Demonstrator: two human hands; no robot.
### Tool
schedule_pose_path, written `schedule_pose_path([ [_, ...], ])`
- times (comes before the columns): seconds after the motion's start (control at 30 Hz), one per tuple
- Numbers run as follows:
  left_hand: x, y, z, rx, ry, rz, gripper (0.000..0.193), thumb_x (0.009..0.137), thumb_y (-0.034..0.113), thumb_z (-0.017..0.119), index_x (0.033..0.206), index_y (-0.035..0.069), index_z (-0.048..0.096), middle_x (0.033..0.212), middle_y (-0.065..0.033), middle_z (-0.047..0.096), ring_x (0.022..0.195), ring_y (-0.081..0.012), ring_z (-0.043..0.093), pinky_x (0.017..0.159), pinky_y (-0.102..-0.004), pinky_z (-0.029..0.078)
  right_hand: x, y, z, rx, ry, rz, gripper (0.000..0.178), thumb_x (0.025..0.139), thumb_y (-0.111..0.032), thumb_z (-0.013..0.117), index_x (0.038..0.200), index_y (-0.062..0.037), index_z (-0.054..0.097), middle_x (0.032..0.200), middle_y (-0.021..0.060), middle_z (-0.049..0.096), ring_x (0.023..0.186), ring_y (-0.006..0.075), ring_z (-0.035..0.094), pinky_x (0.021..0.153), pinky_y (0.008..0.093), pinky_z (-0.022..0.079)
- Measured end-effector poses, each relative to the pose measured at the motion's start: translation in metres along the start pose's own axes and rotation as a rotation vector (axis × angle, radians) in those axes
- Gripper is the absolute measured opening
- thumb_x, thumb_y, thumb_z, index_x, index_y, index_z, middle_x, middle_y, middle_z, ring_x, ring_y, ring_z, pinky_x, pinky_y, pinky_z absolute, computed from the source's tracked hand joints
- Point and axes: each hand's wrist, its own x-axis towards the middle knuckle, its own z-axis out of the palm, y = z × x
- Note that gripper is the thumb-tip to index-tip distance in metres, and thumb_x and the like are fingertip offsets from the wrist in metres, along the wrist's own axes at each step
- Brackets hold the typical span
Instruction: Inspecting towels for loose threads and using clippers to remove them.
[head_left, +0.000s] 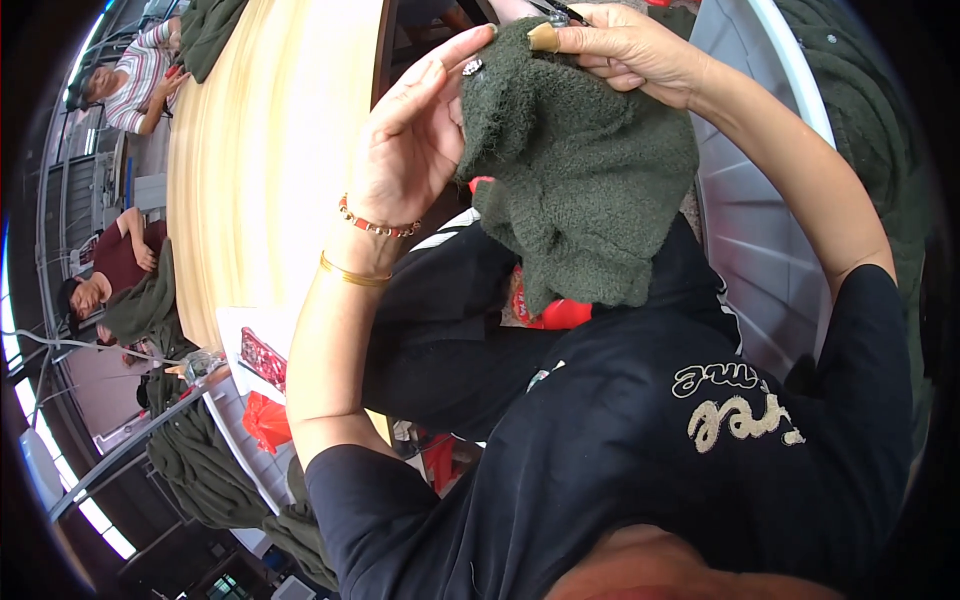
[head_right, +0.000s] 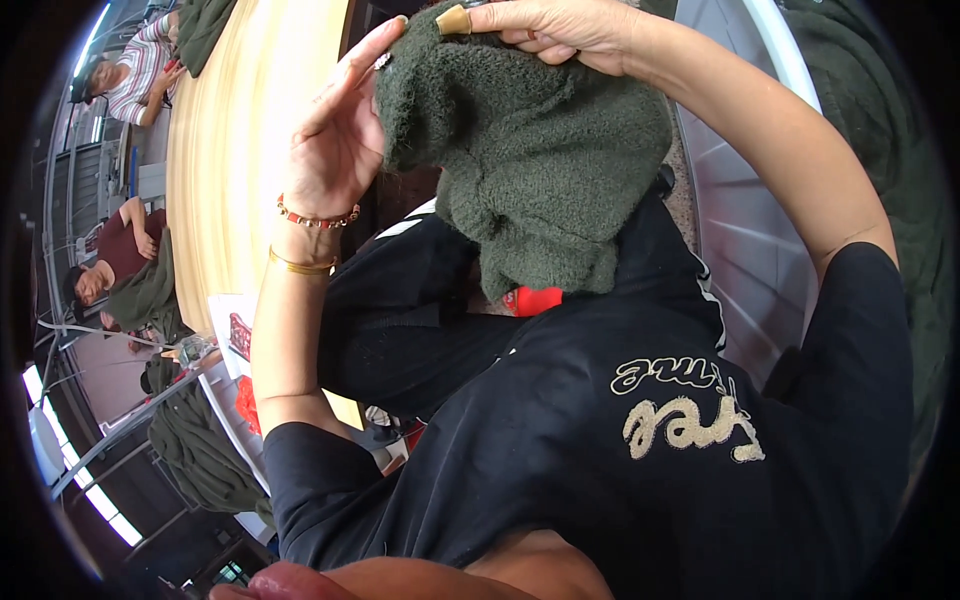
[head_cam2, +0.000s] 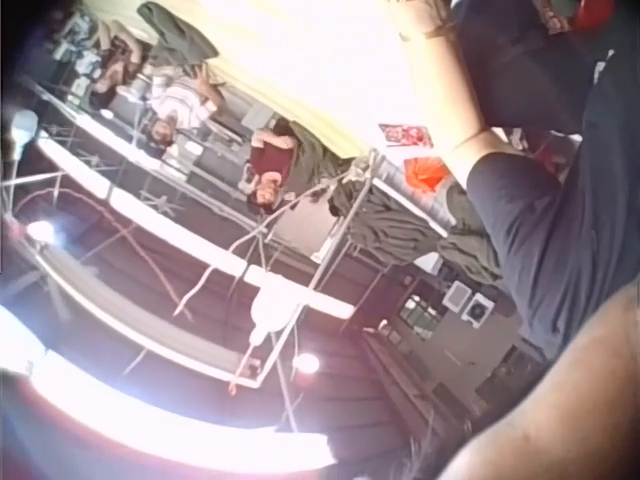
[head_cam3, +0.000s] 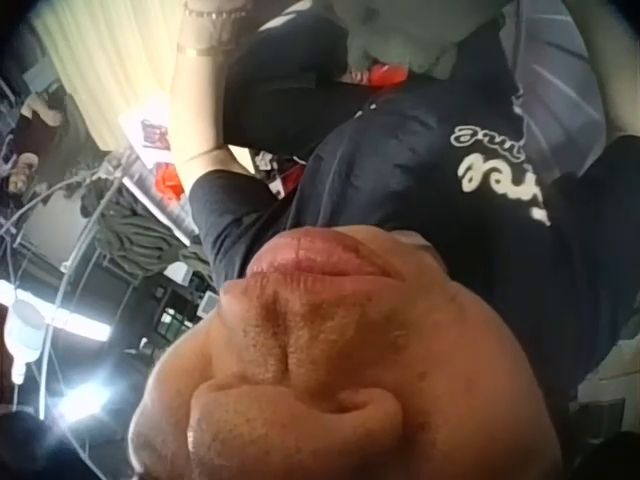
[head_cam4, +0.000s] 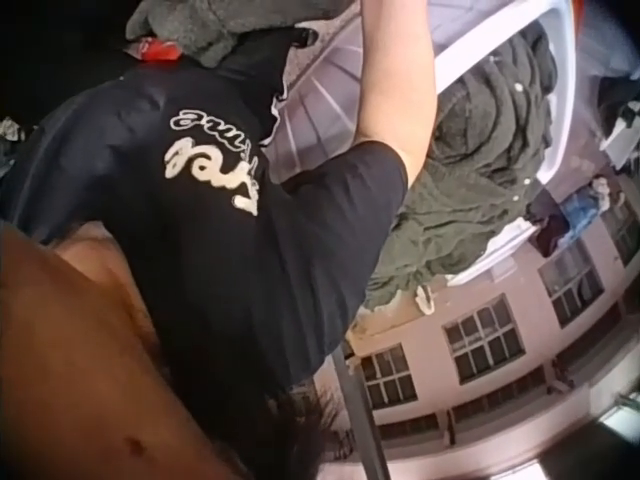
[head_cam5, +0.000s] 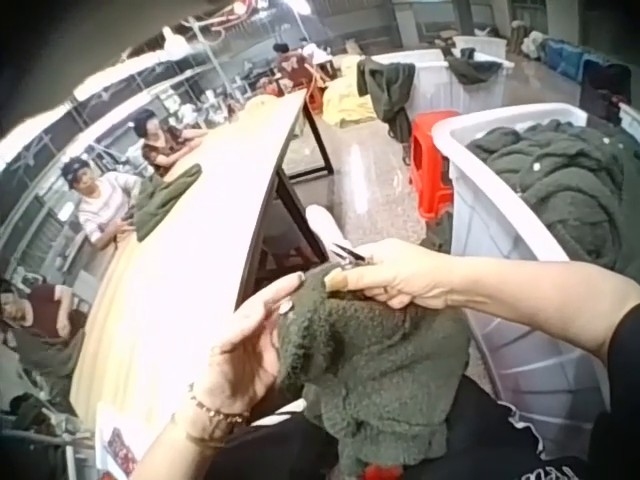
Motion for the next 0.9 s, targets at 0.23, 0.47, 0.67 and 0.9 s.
schedule_pose_path([
  [0.23,-0.007,-0.002,-0.035,0.779,0.149,-0.075,0.078,0.079,0.020,0.072,0.139,-0.003,0.028,0.135,-0.0176,0.043,0.120,-0.0229,0.048,0.101,-0.0356,0.040,-0.005,-0.031,-0.006,0.012,0.140,-0.259,0.019,0.085,-0.027,0.068,0.082,-0.0106,0.059,0.058,-0.0099,0.035,0.043,0.0005,0.025,0.037,0.0180,0.016],
  [0.47,0.002,-0.080,-0.025,0.762,-0.087,-0.410,0.108,0.067,0.025,0.083,0.141,-0.010,0.012,0.130,-0.0205,0.044,0.121,-0.0242,0.045,0.102,-0.0331,0.038,-0.016,-0.049,-0.047,-0.154,0.007,-0.263,0.027,0.085,-0.034,0.067,0.074,-0.0105,0.060,0.057,-0.0096,0.035,0.042,0.0013,0.024,0.037,0.0190,0.016],
  [0.67,-0.001,-0.138,-0.048,0.742,0.127,-0.417,0.052,0.073,0.004,0.066,0.120,-0.004,0.047,0.106,-0.0105,0.059,0.099,-0.0203,0.056,0.084,-0.0320,0.048,-0.013,-0.014,-0.006,-0.719,-0.645,-0.160,0.022,0.077,-0.021,0.074,0.073,-0.0014,0.065,0.061,-0.0038,0.053,0.054,0.0031,0.045,0.048,0.0233,0.034],
  [0.9,0.020,0.015,0.013,0.350,0.474,-0.046,0.033,0.075,-0.003,0.053,0.107,0.001,0.057,0.102,-0.0114,0.062,0.090,-0.0221,0.061,0.079,-0.0329,0.051,-0.025,-0.053,-0.024,-0.500,-0.122,-0.424,0.025,0.085,-0.025,0.062,0.103,-0.0077,0.065,0.066,-0.0068,0.052,0.050,-0.0011,0.038,0.041,0.0167,0.026],
])
